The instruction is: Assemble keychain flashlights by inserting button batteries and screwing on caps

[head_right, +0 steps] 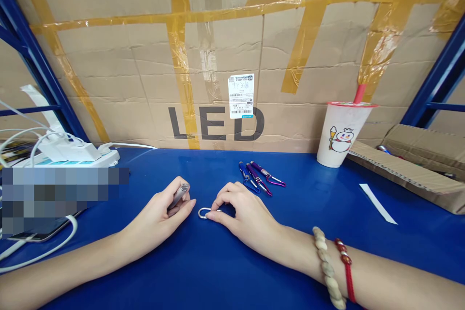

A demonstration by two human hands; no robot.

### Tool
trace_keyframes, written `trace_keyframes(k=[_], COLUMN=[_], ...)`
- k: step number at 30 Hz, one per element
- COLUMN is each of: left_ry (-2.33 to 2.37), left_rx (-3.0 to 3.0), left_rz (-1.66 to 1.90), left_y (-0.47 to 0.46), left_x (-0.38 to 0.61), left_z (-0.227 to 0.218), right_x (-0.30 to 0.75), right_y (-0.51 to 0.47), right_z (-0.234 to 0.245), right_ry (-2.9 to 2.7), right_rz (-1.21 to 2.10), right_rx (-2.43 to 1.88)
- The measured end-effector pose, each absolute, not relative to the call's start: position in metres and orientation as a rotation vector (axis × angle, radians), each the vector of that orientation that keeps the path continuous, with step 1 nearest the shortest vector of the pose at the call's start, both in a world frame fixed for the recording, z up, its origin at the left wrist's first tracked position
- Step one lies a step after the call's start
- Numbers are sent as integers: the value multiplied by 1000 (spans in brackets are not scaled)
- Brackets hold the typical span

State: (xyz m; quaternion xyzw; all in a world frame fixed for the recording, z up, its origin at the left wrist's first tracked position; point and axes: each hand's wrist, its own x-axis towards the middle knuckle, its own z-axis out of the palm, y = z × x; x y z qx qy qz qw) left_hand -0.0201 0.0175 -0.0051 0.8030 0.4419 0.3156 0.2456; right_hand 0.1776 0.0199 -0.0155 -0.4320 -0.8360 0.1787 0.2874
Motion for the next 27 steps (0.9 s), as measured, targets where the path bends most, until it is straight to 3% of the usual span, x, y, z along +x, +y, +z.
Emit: trace_keyframes(k=[12,27], left_ry=[1043,1048], left_rx=[2294,2302], left_rz=[664,783], left_y=[14,16], left_x=[-24,-24], left_z=[-3,-5], right_x=[176,178], right_y=[15,10], right_z=[-14,-15], right_ry=[-2219,-2421], right_rz=[457,303], right_rx=[-1014,-848])
